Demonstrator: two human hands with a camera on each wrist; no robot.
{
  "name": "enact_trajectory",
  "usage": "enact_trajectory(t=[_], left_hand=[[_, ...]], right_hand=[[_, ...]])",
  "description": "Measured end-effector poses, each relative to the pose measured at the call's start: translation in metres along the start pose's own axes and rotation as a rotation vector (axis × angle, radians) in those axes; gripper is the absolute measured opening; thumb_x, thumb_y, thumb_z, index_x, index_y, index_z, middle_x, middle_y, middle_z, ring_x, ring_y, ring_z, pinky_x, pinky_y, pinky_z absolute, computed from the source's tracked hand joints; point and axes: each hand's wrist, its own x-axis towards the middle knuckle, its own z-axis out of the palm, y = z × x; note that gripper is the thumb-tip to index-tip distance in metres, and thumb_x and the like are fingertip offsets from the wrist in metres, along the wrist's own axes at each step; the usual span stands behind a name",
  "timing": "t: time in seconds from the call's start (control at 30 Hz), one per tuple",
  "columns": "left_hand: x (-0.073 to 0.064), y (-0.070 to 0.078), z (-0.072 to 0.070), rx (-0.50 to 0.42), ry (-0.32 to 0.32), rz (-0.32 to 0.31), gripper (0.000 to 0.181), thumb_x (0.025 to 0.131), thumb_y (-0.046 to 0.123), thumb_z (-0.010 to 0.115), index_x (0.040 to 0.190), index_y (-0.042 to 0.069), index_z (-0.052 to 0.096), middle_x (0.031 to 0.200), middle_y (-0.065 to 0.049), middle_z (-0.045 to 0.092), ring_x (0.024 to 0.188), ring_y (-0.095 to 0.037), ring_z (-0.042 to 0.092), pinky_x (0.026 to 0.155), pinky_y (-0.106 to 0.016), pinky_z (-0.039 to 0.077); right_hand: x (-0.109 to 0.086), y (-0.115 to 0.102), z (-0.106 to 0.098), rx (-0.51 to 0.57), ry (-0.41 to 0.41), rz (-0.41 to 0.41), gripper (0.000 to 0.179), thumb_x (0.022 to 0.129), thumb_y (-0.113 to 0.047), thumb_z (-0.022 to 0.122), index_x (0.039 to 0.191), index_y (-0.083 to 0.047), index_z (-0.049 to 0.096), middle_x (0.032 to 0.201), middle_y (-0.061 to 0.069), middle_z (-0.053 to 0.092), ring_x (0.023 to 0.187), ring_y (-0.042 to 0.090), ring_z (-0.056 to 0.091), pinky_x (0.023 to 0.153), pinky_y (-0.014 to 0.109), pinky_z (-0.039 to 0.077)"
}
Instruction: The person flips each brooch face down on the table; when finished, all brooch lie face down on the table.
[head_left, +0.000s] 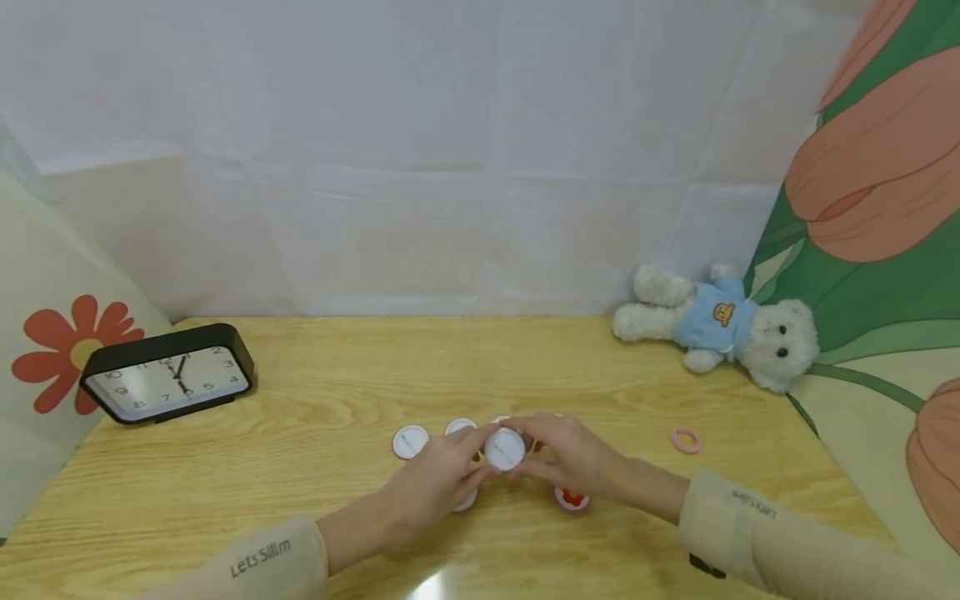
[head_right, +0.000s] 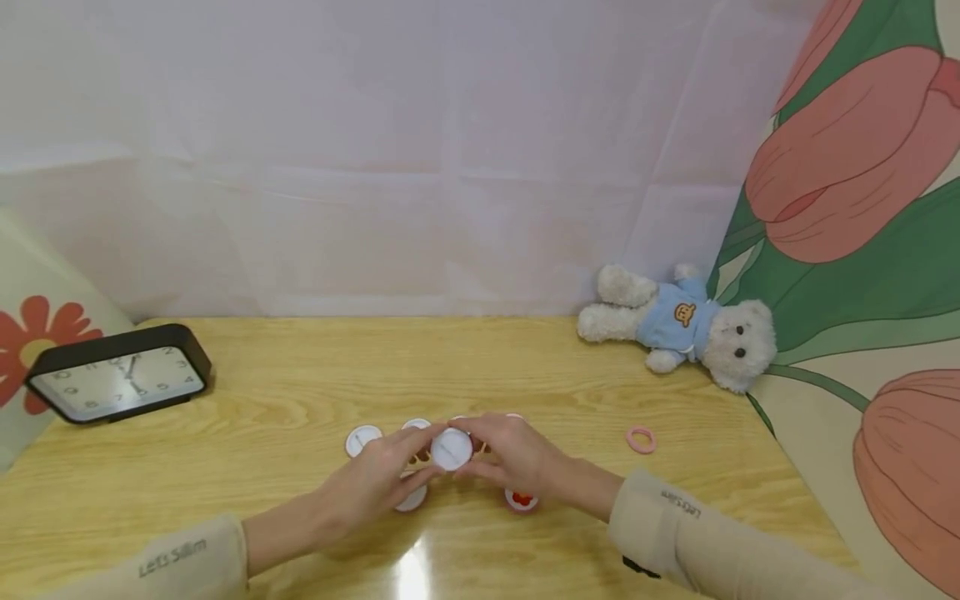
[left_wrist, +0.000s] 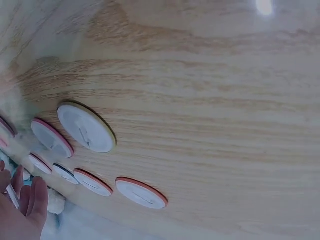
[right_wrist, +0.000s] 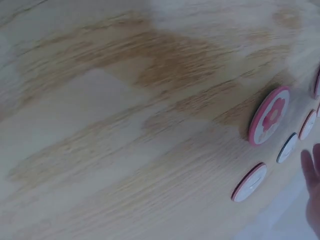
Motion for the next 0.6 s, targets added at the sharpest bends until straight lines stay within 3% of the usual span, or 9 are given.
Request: enact_trajectory(t=[0.07, 0.2, 0.37, 0.6], left_hand=[[-0.002, 0.0, 0.002, 0.015, -0.019, 0.0, 0.047, 0.088, 0.01, 0.073, 0.129, -0.004, 0.055, 0.092, -0.006, 0.066, 0.074, -0.011, 0.064, 0.064, -0.016, 0.054], [-0.006, 0.002, 0.008, 0.05, -0.069, 0.0, 0.043, 0.089, 0.013, 0.072, 0.126, -0.003, 0.057, 0.102, -0.009, 0.069, 0.084, -0.015, 0.067, 0.072, -0.023, 0.056], [-0.008, 0.005, 0.012, 0.087, -0.114, -0.02, 0.03, 0.088, 0.015, 0.073, 0.112, 0.0, 0.061, 0.103, -0.008, 0.069, 0.093, -0.019, 0.066, 0.077, -0.03, 0.057], [-0.01, 0.008, 0.016, 0.131, -0.135, -0.055, 0.036, 0.085, 0.014, 0.075, 0.114, -0.002, 0.06, 0.103, -0.012, 0.068, 0.094, -0.023, 0.067, 0.077, -0.033, 0.058]], right_hand=[[-0.001, 0.0, 0.0, -0.137, 0.003, -0.051, 0.053, 0.075, -0.023, 0.085, 0.118, 0.0, 0.064, 0.099, 0.005, 0.067, 0.085, 0.011, 0.064, 0.075, 0.02, 0.055], [-0.003, -0.004, 0.002, -0.305, -0.073, -0.048, 0.05, 0.076, -0.041, 0.082, 0.11, -0.008, 0.068, 0.099, 0.001, 0.06, 0.091, 0.012, 0.058, 0.075, 0.02, 0.053], [-0.004, -0.007, 0.009, -0.337, -0.2, 0.061, 0.047, 0.079, -0.05, 0.076, 0.108, -0.012, 0.069, 0.098, -0.003, 0.057, 0.089, 0.009, 0.052, 0.073, 0.018, 0.048], [-0.004, -0.009, 0.015, -0.343, -0.236, 0.082, 0.051, 0.078, -0.052, 0.077, 0.11, -0.012, 0.072, 0.089, -0.006, 0.049, 0.081, 0.007, 0.045, 0.064, 0.014, 0.04]])
